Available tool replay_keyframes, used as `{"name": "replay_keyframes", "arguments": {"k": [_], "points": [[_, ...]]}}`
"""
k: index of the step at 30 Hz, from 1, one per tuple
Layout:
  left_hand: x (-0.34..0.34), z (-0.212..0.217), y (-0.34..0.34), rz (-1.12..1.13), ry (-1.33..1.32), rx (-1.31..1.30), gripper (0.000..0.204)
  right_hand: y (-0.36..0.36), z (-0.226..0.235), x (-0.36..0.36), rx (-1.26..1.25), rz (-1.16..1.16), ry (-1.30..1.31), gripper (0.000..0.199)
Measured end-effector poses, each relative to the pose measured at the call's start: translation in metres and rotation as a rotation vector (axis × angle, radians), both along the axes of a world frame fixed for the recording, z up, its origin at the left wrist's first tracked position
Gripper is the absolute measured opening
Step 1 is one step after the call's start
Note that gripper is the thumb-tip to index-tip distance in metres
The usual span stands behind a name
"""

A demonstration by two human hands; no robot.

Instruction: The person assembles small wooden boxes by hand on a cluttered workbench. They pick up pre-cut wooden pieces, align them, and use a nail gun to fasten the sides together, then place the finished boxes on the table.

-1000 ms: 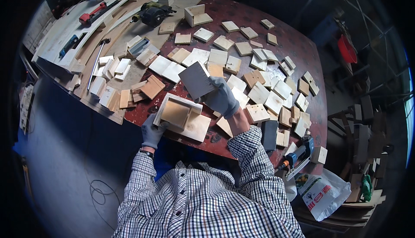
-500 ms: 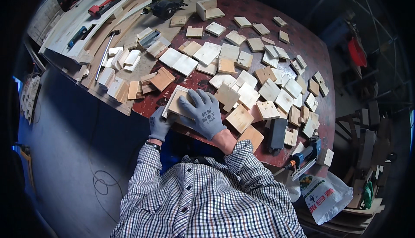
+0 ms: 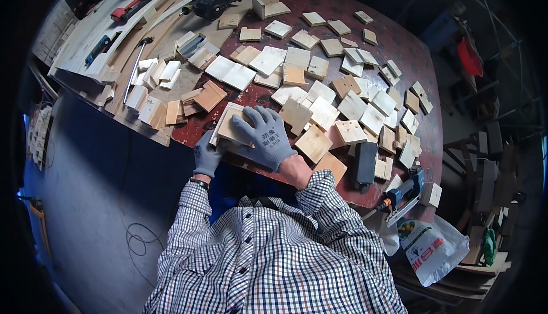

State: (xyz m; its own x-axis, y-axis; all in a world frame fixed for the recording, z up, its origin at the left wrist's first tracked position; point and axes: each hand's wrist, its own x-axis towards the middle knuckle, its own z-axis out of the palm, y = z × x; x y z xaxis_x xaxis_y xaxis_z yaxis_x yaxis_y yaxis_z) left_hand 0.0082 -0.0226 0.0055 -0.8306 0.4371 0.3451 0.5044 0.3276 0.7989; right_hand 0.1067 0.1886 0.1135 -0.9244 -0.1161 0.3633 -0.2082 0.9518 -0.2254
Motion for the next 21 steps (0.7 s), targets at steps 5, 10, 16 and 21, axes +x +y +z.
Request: {"name": "replay_keyframes", "arguments": {"k": [5,10,16,21], "points": [[0.003,0.014,0.004,0.003,-0.025,-0.025,0.048,0.004,0.005,0.003,-0.063,-0.011,0.052,0.082],[-0.001,0.008,-0.001,-0.019,-0.072,-0.046,0.052,0.002,0.006,0.036,-0.385,-0.224,0.312,0.063],[0.005,0.022,-0.010,-0.084,-0.192,-0.076,0.090,-0.011,-0.032,0.095,-1.393,-0.520,-0.091,0.036],[0.009,0.087,-0.003,-0.161,0.314,-0.292,0.097,-0.028,-0.044,0.099,-1.331,-0.480,-0.077,0.040]]}}
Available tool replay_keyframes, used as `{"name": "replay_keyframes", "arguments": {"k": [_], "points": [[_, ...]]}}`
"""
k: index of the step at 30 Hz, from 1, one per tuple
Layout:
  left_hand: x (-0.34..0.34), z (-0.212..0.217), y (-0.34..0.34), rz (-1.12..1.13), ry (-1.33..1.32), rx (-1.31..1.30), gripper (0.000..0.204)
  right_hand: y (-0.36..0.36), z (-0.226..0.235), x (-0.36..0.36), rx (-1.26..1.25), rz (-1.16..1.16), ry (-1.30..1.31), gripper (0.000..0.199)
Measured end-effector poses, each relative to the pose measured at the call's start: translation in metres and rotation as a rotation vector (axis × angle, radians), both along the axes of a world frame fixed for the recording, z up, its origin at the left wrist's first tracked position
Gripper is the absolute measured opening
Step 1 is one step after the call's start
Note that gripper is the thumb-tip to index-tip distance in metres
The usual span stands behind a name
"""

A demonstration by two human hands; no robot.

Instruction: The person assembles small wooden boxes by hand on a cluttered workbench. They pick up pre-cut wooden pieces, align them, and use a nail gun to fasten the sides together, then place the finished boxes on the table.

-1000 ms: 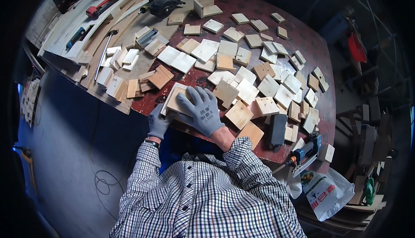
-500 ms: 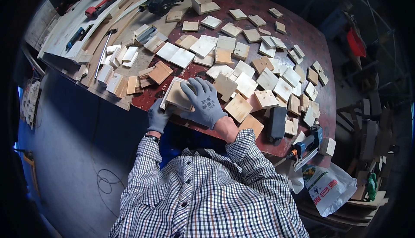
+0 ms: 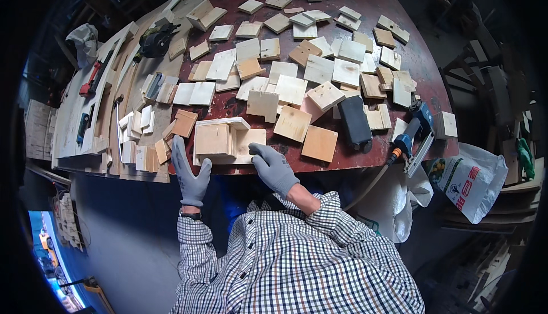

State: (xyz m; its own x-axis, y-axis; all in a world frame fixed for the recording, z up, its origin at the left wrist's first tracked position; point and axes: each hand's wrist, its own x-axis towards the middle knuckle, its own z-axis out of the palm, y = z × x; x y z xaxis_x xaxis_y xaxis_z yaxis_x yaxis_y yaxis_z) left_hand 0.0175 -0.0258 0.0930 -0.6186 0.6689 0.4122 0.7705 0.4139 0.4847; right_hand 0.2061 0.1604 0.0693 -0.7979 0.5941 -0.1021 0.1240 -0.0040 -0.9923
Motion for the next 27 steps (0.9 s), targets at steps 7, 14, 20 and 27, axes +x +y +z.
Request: {"name": "replay_keyframes", "arguments": {"k": [7,14,20,27], "points": [[-0.016,0.038,0.037,-0.255,0.188,-0.451,0.102,0.001,-0.011,-0.010,0.283,0.099,-0.012,0.045],[-0.028,0.017,0.034,-0.298,0.241,-0.578,0.099,0.005,-0.019,-0.006,0.297,0.168,0.012,0.044],[-0.018,0.027,0.040,-0.299,0.129,-0.467,0.103,-0.001,-0.020,-0.005,0.347,0.162,0.004,0.047],[-0.009,0.021,0.048,-0.184,0.034,-0.346,0.096,-0.001,-0.014,-0.004,0.360,0.187,-0.003,0.046]]}}
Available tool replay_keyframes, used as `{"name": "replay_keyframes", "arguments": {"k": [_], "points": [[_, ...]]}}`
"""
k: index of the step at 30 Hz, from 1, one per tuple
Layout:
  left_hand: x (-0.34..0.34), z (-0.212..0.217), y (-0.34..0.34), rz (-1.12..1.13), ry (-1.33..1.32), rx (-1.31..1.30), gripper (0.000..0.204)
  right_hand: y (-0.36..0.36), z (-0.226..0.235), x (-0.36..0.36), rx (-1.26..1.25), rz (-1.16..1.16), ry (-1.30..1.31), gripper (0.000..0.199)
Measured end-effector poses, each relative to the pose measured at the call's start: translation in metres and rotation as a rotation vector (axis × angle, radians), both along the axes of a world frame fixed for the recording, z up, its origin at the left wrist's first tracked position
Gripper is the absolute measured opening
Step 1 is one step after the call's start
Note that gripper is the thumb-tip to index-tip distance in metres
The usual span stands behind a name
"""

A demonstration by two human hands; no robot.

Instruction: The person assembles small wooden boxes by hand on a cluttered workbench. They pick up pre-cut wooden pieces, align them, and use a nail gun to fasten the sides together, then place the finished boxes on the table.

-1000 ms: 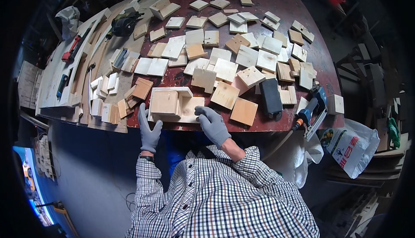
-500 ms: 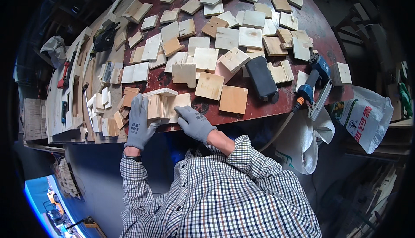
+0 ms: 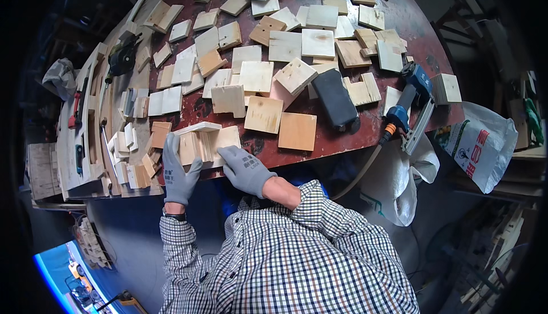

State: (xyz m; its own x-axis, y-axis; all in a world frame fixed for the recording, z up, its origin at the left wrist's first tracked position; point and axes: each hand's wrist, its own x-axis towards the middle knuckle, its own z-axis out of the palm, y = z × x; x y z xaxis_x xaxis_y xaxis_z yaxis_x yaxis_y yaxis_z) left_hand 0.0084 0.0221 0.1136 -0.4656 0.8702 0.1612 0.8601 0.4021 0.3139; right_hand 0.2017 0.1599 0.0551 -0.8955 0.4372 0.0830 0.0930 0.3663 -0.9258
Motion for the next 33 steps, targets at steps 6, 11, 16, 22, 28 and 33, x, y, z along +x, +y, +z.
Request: {"name": "replay_keyframes", "arguments": {"k": [6,11,16,22,28,33], "points": [[0.002,-0.005,-0.002,0.004,0.075,0.020,0.088,-0.001,0.000,0.000,-0.012,0.018,-0.019,0.049],[0.001,0.000,-0.002,0.003,0.003,0.037,0.092,-0.003,-0.002,0.001,0.031,0.037,-0.024,0.054],[0.013,0.037,-0.011,0.061,0.217,0.112,0.074,0.008,0.017,0.010,-0.011,0.153,-0.052,0.057],[0.015,0.103,-0.048,0.190,0.169,0.492,0.059,0.062,0.039,0.047,0.431,-0.363,0.020,0.045],[0.028,0.065,-0.057,0.112,0.150,0.187,0.064,0.199,0.063,0.083,0.654,-0.799,-0.171,0.039],[0.056,0.022,-0.041,0.162,0.082,0.027,0.075,0.309,0.080,0.071,0.774,-0.391,-0.824,0.070]]}}
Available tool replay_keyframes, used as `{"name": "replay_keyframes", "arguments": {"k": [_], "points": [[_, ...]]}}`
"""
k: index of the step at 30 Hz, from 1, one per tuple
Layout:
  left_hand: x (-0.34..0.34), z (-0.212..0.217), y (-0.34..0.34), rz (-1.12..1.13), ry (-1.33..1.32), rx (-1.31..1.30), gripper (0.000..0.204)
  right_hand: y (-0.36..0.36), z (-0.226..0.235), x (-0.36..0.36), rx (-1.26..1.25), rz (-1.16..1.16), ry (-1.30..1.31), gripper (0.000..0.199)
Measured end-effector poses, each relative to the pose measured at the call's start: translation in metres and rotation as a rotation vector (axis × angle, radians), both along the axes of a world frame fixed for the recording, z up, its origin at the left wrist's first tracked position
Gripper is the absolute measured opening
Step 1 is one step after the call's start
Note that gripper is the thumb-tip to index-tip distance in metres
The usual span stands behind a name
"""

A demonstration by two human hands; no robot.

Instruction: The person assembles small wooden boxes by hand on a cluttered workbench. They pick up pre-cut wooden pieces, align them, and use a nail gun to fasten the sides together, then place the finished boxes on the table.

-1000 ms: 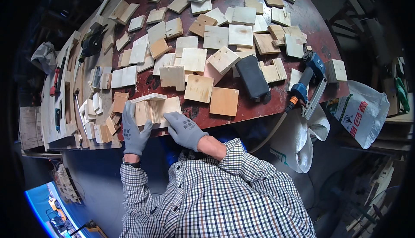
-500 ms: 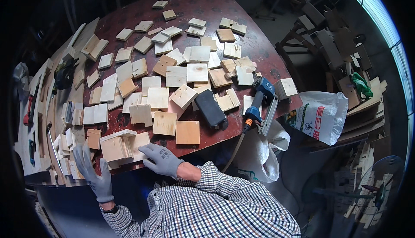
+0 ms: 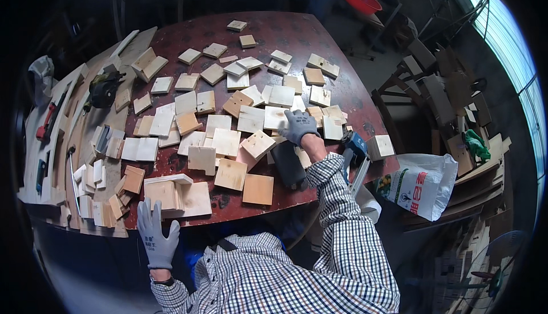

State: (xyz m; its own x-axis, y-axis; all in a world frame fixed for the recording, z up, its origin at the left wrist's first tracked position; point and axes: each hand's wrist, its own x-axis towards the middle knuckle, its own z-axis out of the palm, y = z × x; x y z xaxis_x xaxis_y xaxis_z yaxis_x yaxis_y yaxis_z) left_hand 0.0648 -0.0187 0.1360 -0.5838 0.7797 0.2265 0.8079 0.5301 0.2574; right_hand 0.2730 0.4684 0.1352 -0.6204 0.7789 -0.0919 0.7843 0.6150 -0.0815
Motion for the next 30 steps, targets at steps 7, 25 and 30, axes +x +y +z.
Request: {"name": "replay_keyframes", "arguments": {"k": [7,25,30], "points": [[0.019,-0.012,-0.021,0.100,-0.046,0.076,0.079,0.065,-0.006,-0.026,0.096,0.150,-0.178,0.040],[0.005,0.013,0.026,0.190,0.107,-0.015,0.111,0.030,0.007,-0.168,-0.021,0.029,-0.142,0.082],[0.001,-0.016,0.059,0.299,-0.020,-0.162,0.096,0.022,-0.009,-0.196,-0.026,0.066,-0.157,0.071]]}}
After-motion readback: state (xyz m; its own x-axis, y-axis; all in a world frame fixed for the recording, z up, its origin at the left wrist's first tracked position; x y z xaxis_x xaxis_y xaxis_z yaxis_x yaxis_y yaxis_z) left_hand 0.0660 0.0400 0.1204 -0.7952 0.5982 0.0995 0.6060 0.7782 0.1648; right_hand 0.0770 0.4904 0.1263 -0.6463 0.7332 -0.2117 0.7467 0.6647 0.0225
